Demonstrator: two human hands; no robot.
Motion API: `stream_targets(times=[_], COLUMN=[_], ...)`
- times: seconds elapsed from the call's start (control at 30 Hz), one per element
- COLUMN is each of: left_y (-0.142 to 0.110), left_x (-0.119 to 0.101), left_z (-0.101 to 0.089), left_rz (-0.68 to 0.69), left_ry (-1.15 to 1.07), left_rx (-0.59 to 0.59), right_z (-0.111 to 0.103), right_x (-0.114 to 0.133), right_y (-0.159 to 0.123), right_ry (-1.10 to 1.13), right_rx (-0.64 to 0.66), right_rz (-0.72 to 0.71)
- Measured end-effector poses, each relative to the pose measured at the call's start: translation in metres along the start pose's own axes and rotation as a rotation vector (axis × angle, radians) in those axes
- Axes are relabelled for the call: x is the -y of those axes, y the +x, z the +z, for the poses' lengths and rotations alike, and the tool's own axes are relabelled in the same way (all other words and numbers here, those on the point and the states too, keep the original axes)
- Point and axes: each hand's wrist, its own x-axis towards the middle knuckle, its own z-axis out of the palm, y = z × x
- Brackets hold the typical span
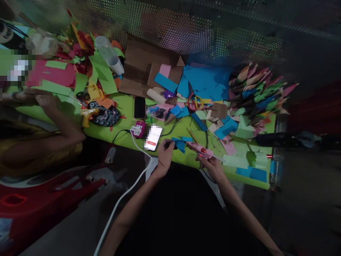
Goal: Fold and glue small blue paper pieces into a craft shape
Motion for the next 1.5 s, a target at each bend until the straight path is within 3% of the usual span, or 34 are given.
stream_targets(times=[0.23,0.83,1.17,1.5], left_y=[0.002,0.001,0.008,0.005], left_x=[-0.001,0.001,0.006,0.007], left_z=[-0.002,0.0,-0.003,-0.004], left_rz=[-0.001,-0.017,0.022,0.021], left_ry=[-0.011,-0.017,-0.04,-0.001], left_rx=[-0.025,-0.014,-0.049,-0.017], right_z=[-0.003,0.002,-0.006,-0.001], right_x=[-0.006,0.007,-0.004,-0.001], right_y=[0.001,0.004,0.002,0.003], right_ry=[0.003,0.011,-0.002,0.004], right_rx=[-0.021,0.006,-0.004,-0.011], right_rz=[0.025,0.012,0.02,0.012])
